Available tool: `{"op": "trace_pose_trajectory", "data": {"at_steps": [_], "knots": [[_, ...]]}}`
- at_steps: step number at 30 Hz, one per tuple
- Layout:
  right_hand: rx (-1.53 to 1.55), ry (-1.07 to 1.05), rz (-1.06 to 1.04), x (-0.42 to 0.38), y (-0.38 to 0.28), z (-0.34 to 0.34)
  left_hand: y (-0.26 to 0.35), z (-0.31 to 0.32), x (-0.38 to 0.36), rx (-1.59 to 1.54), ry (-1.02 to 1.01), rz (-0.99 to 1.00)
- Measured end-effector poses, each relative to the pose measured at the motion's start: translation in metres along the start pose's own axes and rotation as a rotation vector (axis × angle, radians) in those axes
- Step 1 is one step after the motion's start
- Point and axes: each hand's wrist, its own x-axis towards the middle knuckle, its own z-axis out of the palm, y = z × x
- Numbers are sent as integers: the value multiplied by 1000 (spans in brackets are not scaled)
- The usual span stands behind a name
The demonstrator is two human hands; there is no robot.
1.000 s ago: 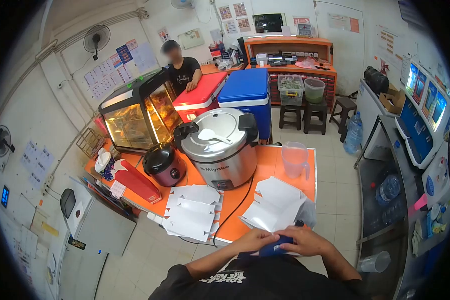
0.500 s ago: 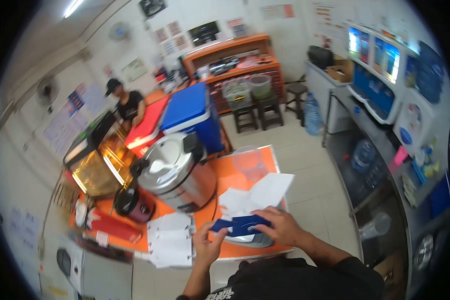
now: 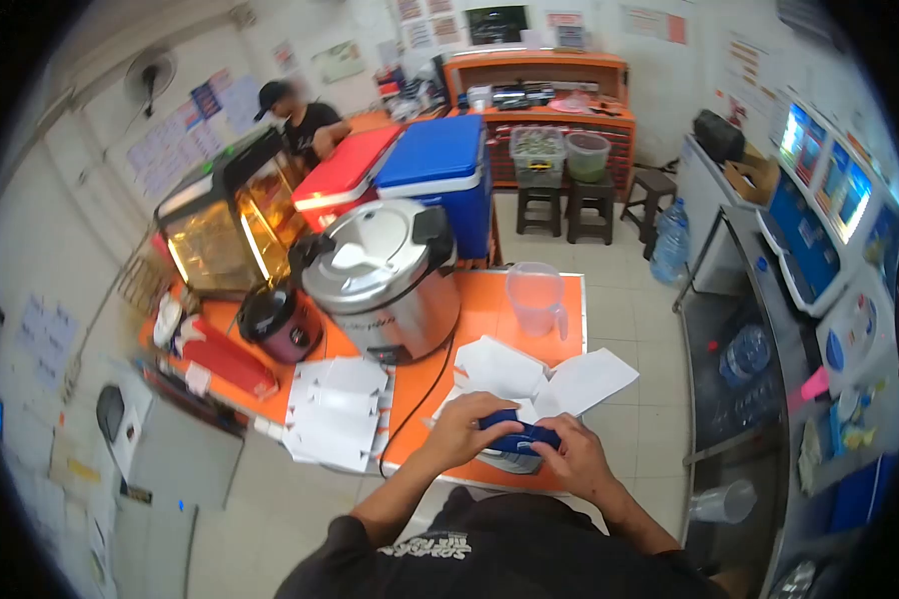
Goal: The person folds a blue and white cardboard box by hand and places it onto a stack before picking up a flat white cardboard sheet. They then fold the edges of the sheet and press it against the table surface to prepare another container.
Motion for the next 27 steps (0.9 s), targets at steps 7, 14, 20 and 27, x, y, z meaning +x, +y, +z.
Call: {"op": "trace_pose_trajectory", "data": {"at_steps": [7,14,20,27], "knots": [[-110,-44,-129,7,10,-4,-5,21,-15,93,-161,83],[-190,-202,-253,34,13,-7,-16,12,-17,67,-317,-25],[-499,-220,-556,91,17,8,-10,-19,-8,112,-138,-206],[-262,168,-550,58,69,29,-73,12,-33,387,151,-140]]}}
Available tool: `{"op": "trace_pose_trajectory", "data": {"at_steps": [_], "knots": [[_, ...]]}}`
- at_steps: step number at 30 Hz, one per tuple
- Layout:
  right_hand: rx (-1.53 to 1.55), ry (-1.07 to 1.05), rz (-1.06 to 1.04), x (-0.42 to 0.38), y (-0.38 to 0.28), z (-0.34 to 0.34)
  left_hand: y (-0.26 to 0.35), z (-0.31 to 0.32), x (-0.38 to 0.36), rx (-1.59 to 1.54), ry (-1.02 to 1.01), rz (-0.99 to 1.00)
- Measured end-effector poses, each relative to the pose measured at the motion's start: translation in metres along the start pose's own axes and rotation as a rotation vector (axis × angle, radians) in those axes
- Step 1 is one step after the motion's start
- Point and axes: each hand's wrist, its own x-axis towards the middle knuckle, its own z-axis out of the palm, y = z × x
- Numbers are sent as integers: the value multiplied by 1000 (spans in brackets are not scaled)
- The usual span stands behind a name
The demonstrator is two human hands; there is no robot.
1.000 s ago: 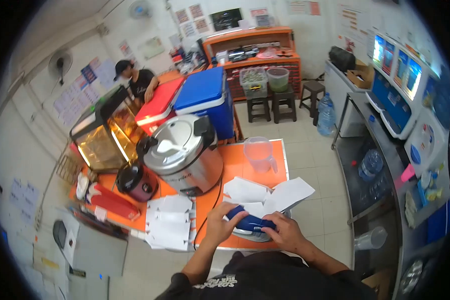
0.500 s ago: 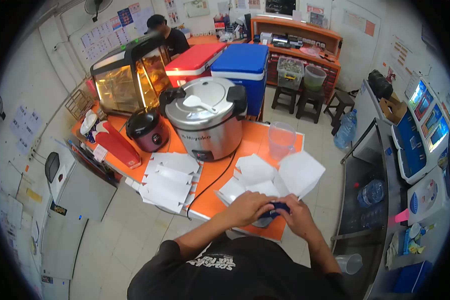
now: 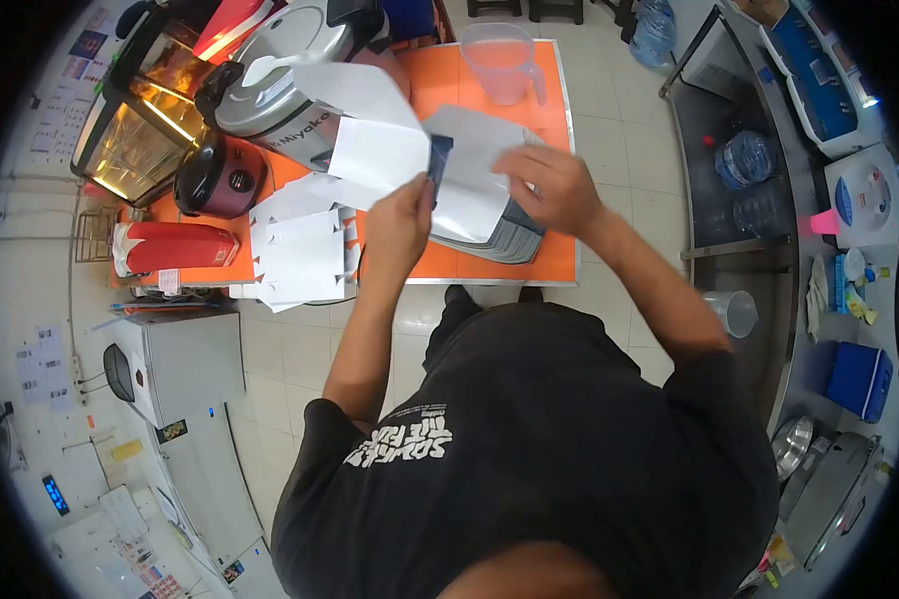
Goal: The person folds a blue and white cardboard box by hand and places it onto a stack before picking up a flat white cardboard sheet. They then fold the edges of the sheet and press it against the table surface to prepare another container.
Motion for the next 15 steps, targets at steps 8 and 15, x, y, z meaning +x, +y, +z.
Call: {"op": "trace_pose_trajectory", "data": {"at_steps": [8,15], "knots": [[330,-174,1176,-188,56,71,-41,116,-26,223,-414,-22],[509,-180,1259,-207,68,110,-46,129,-29,108,-660,-77]]}}
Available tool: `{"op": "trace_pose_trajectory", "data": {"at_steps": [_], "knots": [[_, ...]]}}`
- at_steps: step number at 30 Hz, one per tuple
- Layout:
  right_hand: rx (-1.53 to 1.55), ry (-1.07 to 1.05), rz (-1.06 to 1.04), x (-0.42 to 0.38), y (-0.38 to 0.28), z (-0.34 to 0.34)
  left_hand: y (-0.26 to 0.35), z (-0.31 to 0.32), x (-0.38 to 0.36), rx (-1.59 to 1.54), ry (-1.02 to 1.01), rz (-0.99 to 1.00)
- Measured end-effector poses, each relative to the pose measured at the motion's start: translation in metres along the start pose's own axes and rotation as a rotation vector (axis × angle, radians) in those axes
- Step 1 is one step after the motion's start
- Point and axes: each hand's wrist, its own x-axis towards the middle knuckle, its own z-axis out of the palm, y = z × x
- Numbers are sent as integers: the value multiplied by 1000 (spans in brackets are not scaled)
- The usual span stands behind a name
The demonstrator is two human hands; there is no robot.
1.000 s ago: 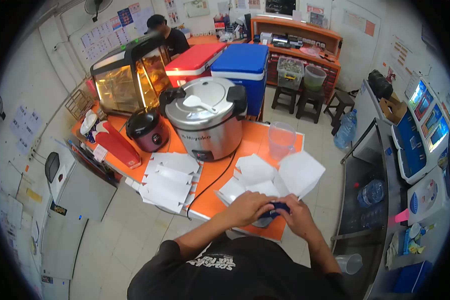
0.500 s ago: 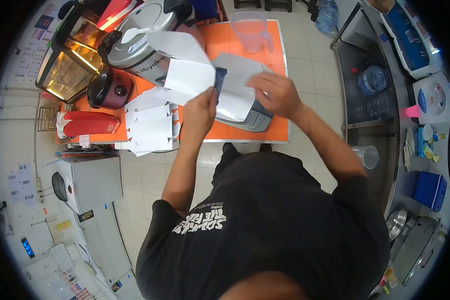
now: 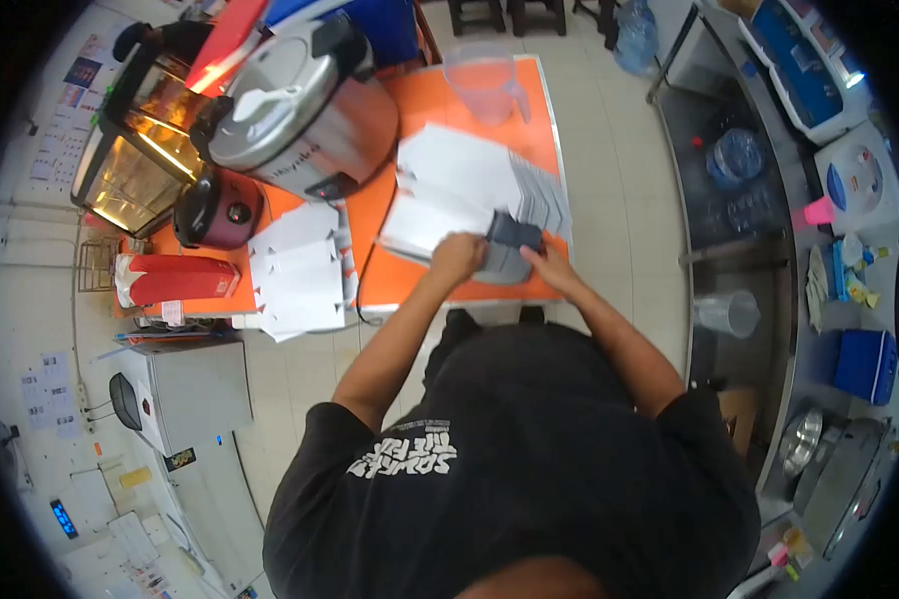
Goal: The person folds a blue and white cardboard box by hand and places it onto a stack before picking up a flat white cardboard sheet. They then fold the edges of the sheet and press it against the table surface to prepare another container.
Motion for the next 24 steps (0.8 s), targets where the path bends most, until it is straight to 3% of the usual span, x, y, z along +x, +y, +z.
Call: {"op": "trace_pose_trajectory", "data": {"at_steps": [3,4,5,7,8,10,11,13,14,16,18,19,20,21,23,24], "knots": [[86,-27,-194,15,-15,5,-28,24,13,-250,-112,41],[109,9,-132,11,-22,7,-33,22,17,-319,-150,88],[171,-87,-68,9,-29,5,-30,13,15,-380,-135,131],[138,-4,-114,21,-10,10,-34,23,19,-526,-178,-10],[115,-33,-142,27,-3,9,-32,18,20,-426,-206,41],[37,-3,43,29,4,14,-33,24,24,-395,-201,56],[24,-19,31,29,4,17,-35,29,28,-391,-209,52],[179,-28,46,21,-3,18,-30,30,27,-413,-203,4],[166,-37,35,23,-5,20,-28,30,29,-427,-213,-35],[182,33,-25,28,2,23,-38,50,43,-453,-272,98],[-72,10,-193,36,5,20,-47,71,54,-287,-269,233],[-4,68,-118,35,-6,28,-43,67,51,-360,-302,45],[55,120,-27,29,-9,31,-47,65,54,-341,-316,98],[54,116,-46,32,-2,33,-44,52,51,-394,-404,32],[288,136,104,43,19,35,-44,24,39,-890,-591,-284],[285,135,98,44,15,34,-52,19,41,-891,-584,-279]]}}
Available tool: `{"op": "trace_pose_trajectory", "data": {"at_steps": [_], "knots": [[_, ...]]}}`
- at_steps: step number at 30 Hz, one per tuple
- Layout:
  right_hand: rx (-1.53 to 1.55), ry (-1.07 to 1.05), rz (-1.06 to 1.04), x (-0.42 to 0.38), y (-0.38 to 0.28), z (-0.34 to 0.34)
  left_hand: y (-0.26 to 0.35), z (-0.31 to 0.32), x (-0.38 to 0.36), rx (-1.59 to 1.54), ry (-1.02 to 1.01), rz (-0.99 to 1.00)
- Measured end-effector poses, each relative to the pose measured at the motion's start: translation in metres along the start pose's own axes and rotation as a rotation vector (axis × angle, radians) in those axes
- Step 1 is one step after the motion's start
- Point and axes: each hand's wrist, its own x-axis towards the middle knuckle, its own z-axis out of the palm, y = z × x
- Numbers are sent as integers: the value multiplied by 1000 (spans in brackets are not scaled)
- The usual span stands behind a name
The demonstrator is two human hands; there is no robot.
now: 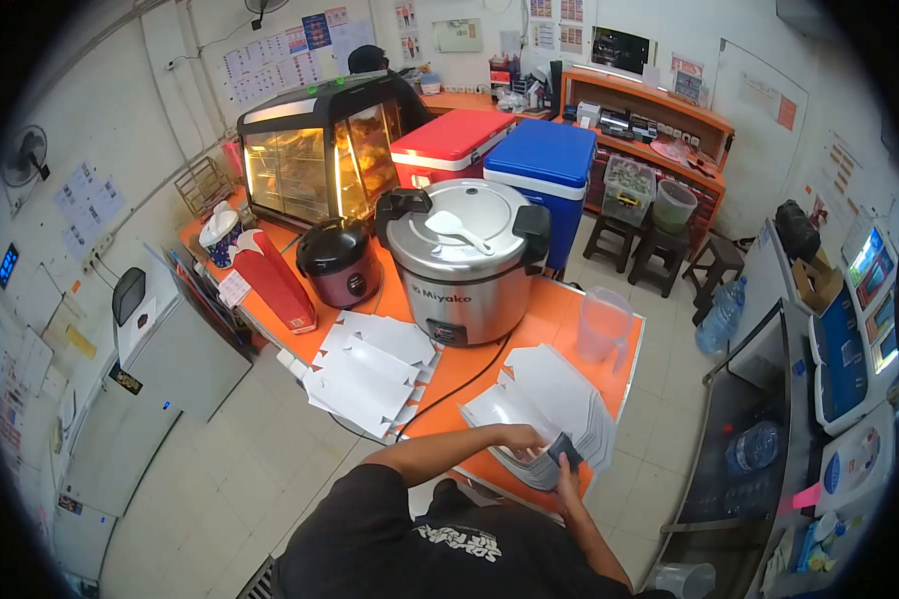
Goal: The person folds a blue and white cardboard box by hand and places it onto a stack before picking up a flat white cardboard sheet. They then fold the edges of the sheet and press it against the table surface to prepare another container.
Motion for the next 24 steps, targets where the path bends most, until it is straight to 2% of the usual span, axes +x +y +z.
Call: {"op": "trace_pose_trajectory", "data": {"at_steps": [2,3,5,7,9,12,15,17,21,23,24], "knots": [[101,19,-41,-7,-11,4,-2,-21,2,138,-176,10],[112,40,-41,-7,-19,6,8,-22,-5,154,-194,10],[-80,51,-37,-14,-33,8,26,-9,-29,1264,314,130],[-163,119,-22,-22,-48,18,15,-3,-20,1258,255,110],[-255,172,-3,-38,-60,25,-14,4,3,1077,268,136],[-220,84,-63,-43,-71,29,-35,-4,23,1094,238,190],[-349,162,51,-33,-55,27,-15,0,10,1057,219,120],[-381,142,-4,-36,-65,29,-12,4,13,1075,215,89],[-379,80,-82,-7,-28,32,-23,9,23,1109,236,75],[-306,209,-95,-8,-17,30,-10,9,6,1065,210,51],[-386,266,-13,-13,-25,32,-4,8,2,1038,178,46]]}}
